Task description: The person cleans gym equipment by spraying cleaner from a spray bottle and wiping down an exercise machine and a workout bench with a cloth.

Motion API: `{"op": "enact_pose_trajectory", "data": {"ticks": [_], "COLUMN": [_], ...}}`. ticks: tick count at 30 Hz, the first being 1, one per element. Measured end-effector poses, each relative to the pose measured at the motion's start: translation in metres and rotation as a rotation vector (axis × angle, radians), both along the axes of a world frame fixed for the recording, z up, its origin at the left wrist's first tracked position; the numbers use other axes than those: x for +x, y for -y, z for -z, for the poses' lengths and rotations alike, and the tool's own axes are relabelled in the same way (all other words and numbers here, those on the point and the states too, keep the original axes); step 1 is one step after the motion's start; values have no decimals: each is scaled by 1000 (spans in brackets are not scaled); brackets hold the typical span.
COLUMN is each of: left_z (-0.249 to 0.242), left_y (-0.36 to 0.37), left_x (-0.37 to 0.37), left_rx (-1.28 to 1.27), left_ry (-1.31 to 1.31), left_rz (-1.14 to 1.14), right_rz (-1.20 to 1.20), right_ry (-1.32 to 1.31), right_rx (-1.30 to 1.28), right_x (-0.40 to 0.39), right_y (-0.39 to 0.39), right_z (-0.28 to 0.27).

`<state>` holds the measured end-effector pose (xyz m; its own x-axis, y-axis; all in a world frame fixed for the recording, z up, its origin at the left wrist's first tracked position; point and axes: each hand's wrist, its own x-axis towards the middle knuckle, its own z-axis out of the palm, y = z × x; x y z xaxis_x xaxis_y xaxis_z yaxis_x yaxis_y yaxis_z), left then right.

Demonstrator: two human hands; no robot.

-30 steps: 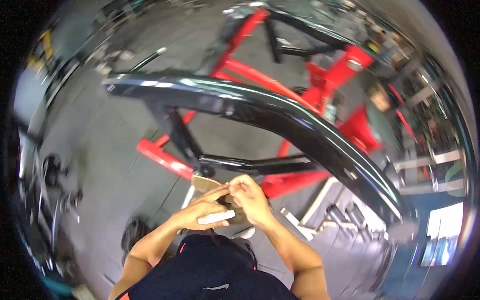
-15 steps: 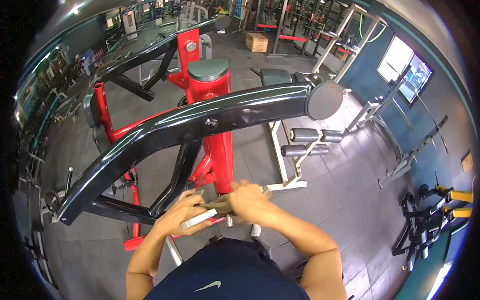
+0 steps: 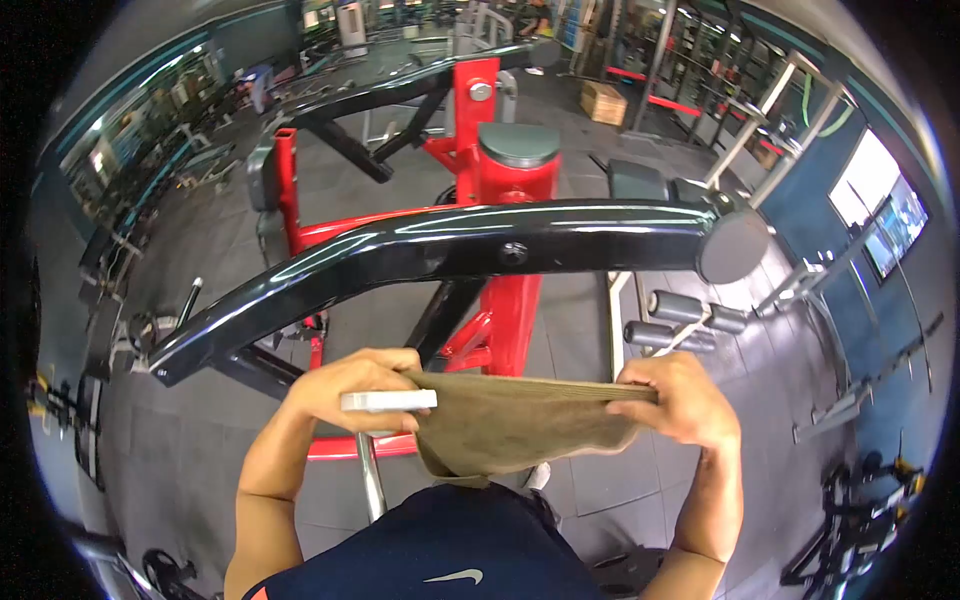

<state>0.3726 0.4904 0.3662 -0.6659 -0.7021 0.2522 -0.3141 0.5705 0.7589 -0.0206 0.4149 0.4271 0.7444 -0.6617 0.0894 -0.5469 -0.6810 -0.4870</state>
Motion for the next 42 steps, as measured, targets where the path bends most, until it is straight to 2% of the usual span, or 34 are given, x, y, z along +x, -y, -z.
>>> {"op": "enact_pose_trajectory", "data": {"ticks": [1, 3, 5, 6, 7, 8, 9, 10, 11, 12, 14, 15, 16, 17, 19, 20, 21, 23, 24, 25, 28, 29, 32, 34, 35, 37, 38, 39, 40, 41, 42], "left_z": [-6, -28, -75, -105, -128, -162, -188, -215, -244, -279, -288, -289, -291, -296, -248, -222, -195, -141, -102, -71, -5, 9, 21, 2, -14, -37, -48, -50, -48, -53, -52], "left_y": [0, 1, 5, 4, 19, 13, 19, 19, 16, 7, 9, -1, -10, -35, -48, -56, -59, -64, -74, -81, -88, -87, -80, -67, -55, -14, 6, 26, 47, 50, 48], "left_x": [13, 32, 52, 61, 85, 88, 88, 94, 114, 94, 95, 92, 90, 87, 136, 117, 117, 117, 115, 114, 102, 99, 103, 107, 108, 130, 137, 142, 162, 159, 160], "left_rx": [-67, -176, -209, -146, -435, -337, -500, -572, -584, -546, -888, -906, -923, -733, -543, -599, -630, -665, -376, -153, 43, 4, 36, 108, 69, -183, -93, -142, -217, -29, -89], "left_ry": [61, 9, 78, 37, 131, 93, -13, -20, 63, 195, 45, 93, 141, 333, 251, 168, 165, 155, 29, -17, -120, -130, -175, -251, -267, -47, -96, -191, -166, -384, -351], "left_rz": [-24, -120, -278, -405, -380, -556, -610, -787, -875, -1038, -933, -952, -970, -1063, -1127, -894, -775, -526, -563, -579, -590, -572, -644, -687, -683, -741, -822, -895, -918, -873, -857], "right_rz": [-3, 3, -65, -38, -44, -151, 28, 22, 22, -17, -10, -4, -25, -43, -80, -103, -162, -167, -312, -319, -259, -257, -288, -311, -342, -244, -228, -28, 296, 410, 388], "right_ry": [-20, -71, 163, 126, 145, 325, 181, 281, 377, 448, 658, 767, 680, 591, 428, 350, 418, 319, 216, 131, 54, 66, 90, 109, 145, 174, 225, 321, 50, -102, 112], "right_rx": [-17, 5, -37, -58, -118, -283, -440, -488, -398, -374, -435, -466, -472, -477, -534, -564, -499, -148, -198, -144, 73, 102, 67, 1, -44, -74, -243, -395, -835, -943, -1003], "right_x": [4, 19, 48, 58, 70, 79, 84, 86, 89, 86, 100, 103, 100, 93, 80, 74, 80, 76, 77, 79, 76, 77, 80, 88, 95, 119, 134, 147, 155, 159, 159], "right_y": [9, 38, 68, 88, 104, 127, 131, 139, 146, 162, 138, 127, 119, 108, 92, 84, 67, 52, 50, 46, 35, 36, 50, 69, 85, 122, 152, 176, 183, 175, 158], "right_z": [-4, -20, -49, -75, -105, -128, -172, -199, -228, -252, -270, -271, -264, -254, -218, -200, -168, -109, -81, -59, 1, 12, 16, 1, -9, -30, -32, -26, -21, -27, -29]}}
